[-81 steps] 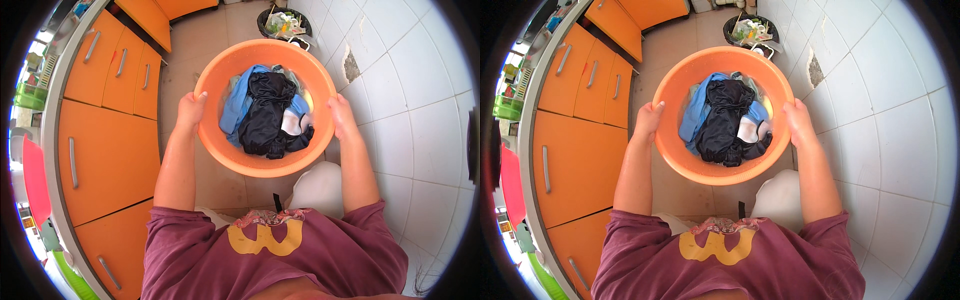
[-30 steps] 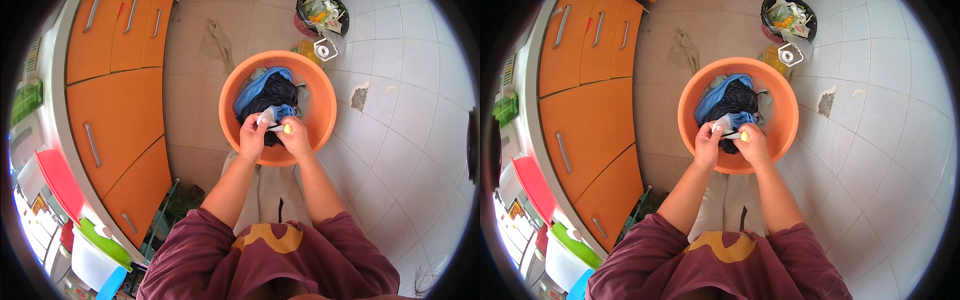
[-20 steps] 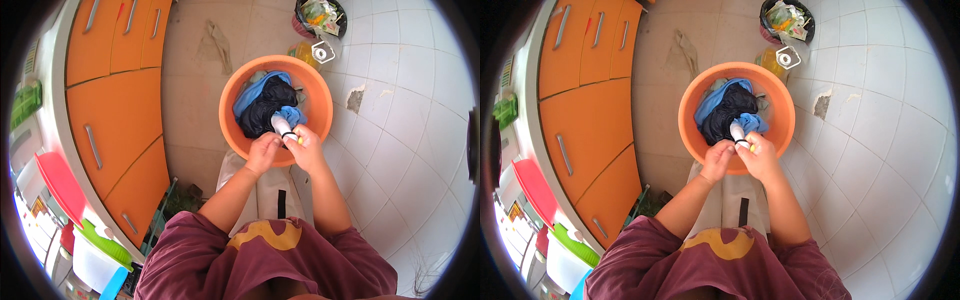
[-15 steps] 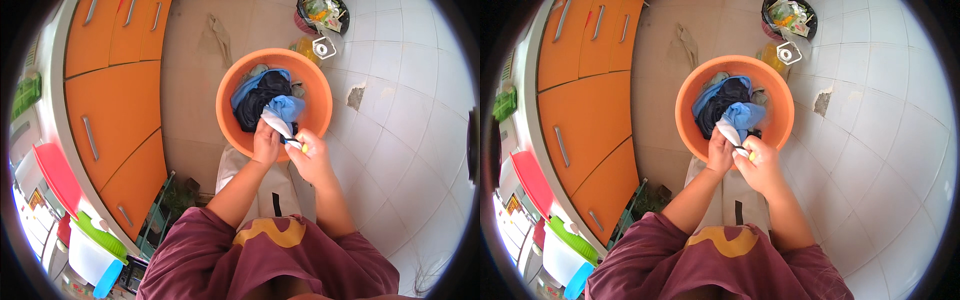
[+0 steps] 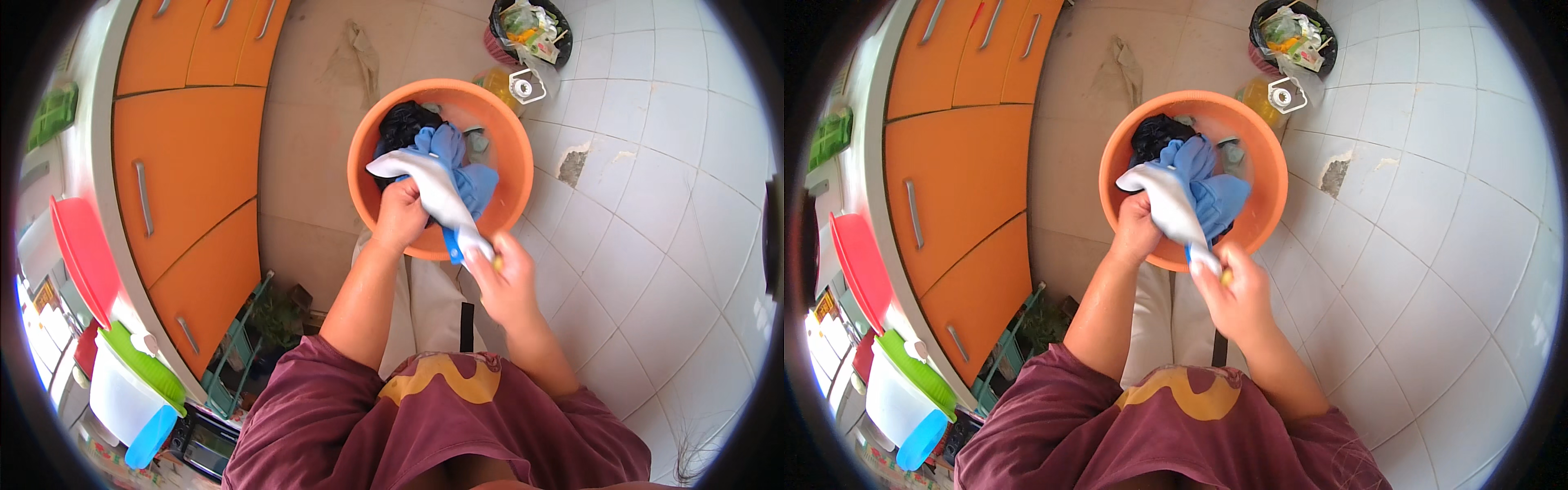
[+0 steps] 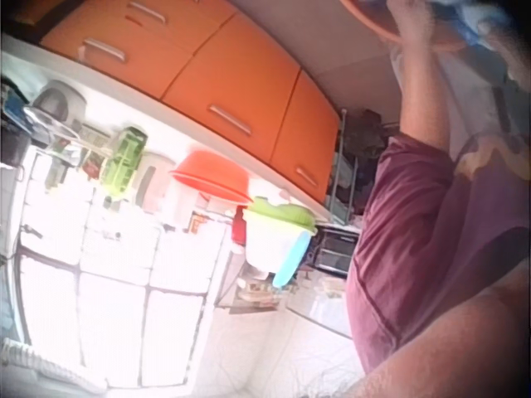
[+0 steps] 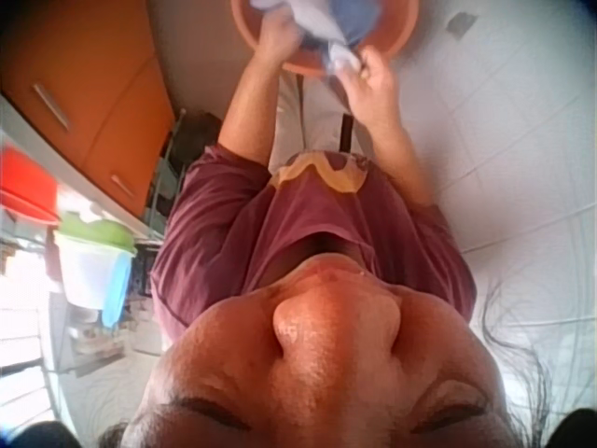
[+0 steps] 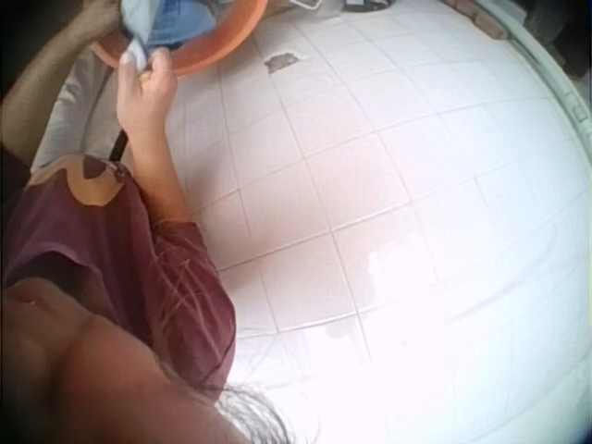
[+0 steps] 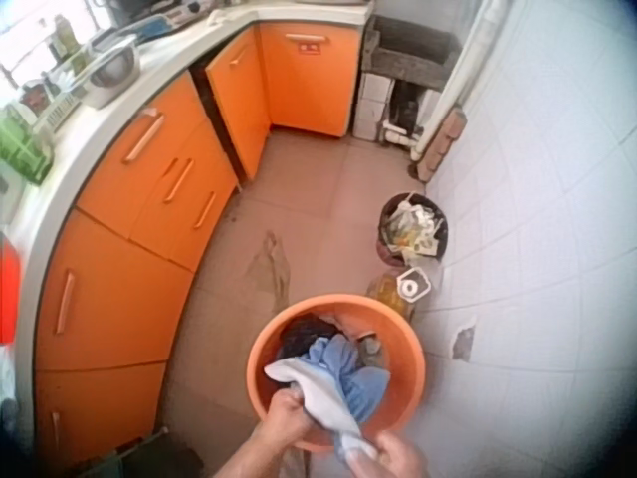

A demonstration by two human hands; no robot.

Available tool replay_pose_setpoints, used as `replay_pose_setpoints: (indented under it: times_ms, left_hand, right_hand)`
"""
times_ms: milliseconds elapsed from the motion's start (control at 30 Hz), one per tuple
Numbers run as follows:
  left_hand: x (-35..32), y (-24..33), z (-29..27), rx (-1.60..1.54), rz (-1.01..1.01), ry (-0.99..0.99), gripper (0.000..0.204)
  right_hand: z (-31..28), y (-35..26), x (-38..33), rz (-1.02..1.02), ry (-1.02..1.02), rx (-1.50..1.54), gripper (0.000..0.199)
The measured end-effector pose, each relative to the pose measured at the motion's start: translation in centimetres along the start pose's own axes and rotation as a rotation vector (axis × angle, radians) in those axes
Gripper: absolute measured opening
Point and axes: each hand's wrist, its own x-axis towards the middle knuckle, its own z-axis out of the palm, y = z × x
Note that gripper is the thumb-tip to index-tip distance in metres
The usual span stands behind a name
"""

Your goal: The person carries a basin of clothes to a sink, fills it with water, and then sits on the floor to hand-wash the items. They use a bar of soap to scrub various garments, including a white sock and a blue shirt, repeatedly rubbing and rinsing them in the basin.

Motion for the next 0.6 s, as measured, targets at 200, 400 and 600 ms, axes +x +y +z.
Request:
replay_pose_setpoints:
  times_ms: [200,400,600]
  left_hand:
    - [0.9,-3.3,2.1,-0.364,0.265,0.261,0.033]
    - [3.3,-12.2,0.0,-0.472,0.078,0.267,0.023]
    - [4.9,-7.1,-0.3,-1.075,0.044,-0.162,0.025]
  right_hand:
    - [3.1,7.3,3.6,0.102,0.037,0.050,0.026]
    - [5.1,6.1,3.3,-0.082,-0.210,-0.370,0.025]
    - [5.7,7.1,4.0,-0.275,-0.248,-0.296,0.023]
